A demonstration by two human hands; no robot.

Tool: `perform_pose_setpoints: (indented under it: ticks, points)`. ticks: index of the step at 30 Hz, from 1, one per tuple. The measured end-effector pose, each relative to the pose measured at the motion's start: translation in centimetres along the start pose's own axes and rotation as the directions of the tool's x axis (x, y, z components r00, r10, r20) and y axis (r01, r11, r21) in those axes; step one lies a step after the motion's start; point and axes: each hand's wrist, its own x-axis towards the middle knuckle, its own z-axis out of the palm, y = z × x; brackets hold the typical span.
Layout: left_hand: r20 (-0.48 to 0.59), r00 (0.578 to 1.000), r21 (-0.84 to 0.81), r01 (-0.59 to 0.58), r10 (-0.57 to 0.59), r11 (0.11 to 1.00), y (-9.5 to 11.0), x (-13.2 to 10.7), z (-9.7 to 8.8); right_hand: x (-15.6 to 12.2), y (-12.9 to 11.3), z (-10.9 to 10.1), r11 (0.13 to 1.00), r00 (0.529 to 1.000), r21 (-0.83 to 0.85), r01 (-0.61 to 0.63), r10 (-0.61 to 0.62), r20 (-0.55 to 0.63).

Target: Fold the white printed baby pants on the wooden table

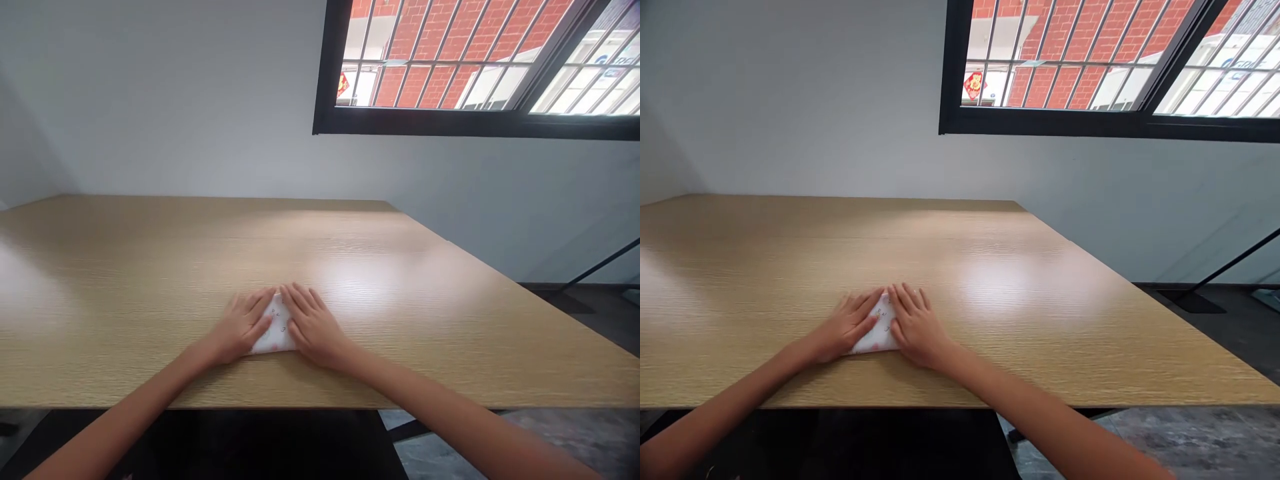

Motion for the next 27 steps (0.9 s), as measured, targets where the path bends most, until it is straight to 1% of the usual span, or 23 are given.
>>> perform_pose_setpoints:
  ticks: [2,3,5,7,9,11,13,15,17,19,20,22,24,25,27]
  points:
    - [0.026,0.995,-0.069,0.095,-0.094,0.993,-1.2,-1.1,-0.2,-1.1,1.7,-0.4,0.98,0.993,0.16,-0.119,0.114,0.039]
    - [0.018,0.991,-0.111,0.13,-0.129,0.985,-1.6,-1.6,-0.4,-1.8,2.3,-0.8,0.947,0.982,0.262,-0.188,0.183,0.041]
    - [-0.025,0.978,-0.222,0.195,-0.205,0.955,-2.1,-1.9,-0.8,-2.9,2.7,-1.5,0.837,0.956,0.472,-0.278,0.287,0.055]
    - [-0.053,0.964,-0.366,0.223,-0.259,0.903,-2.1,-1.4,-1.2,-3.3,2.1,-2.0,0.725,0.952,0.632,-0.274,0.298,0.071]
    - [-0.044,0.96,-0.514,0.214,-0.275,0.831,-1.7,-0.3,-1.3,-2.9,1.4,-2.1,0.646,0.963,0.728,-0.229,0.261,0.072]
    - [-0.033,0.96,-0.622,0.199,-0.279,0.757,-1.0,0.3,-1.3,-1.5,1.1,-1.7,0.597,0.965,0.777,-0.198,0.257,0.048]
    - [-0.036,0.951,-0.666,0.206,-0.307,0.717,0.1,-0.1,-1.0,0.4,1.4,-1.2,0.577,0.96,0.793,-0.195,0.279,0.033]
    - [-0.053,0.936,-0.632,0.238,-0.347,0.738,1.9,-1.8,-0.6,2.3,2.2,-0.6,0.606,0.946,0.761,-0.233,0.323,0.033]
    - [-0.068,0.93,-0.551,0.266,-0.36,0.791,3.9,-4.1,-0.1,3.7,2.8,-0.1,0.654,0.938,0.706,-0.271,0.344,0.041]
    - [-0.083,0.932,-0.487,0.272,-0.354,0.83,5.4,-5.9,0.4,4.3,2.9,0.1,0.698,0.947,0.667,-0.262,0.32,0.037]
    - [-0.093,0.929,-0.476,0.276,-0.36,0.835,5.7,-6.4,0.6,4.3,2.9,0.1,0.715,0.956,0.658,-0.236,0.291,0.026]
    - [-0.116,0.913,-0.44,0.306,-0.391,0.844,5.1,-6.3,0.8,4.0,2.6,0.0,0.74,0.969,0.652,-0.168,0.245,-0.029]
    - [-0.117,0.9,-0.337,0.362,-0.42,0.869,3.6,-5.1,0.6,3.4,2.2,0.0,0.781,0.976,0.619,-0.078,0.185,-0.111]
    - [-0.095,0.904,-0.273,0.378,-0.416,0.885,2.8,-4.3,0.4,3.2,2.0,0.0,0.818,0.981,0.574,-0.021,0.128,-0.147]
    - [-0.026,0.929,-0.188,0.358,-0.369,0.915,1.7,-2.6,0.1,2.9,1.7,0.0,0.891,0.984,0.444,0.093,-0.012,-0.18]
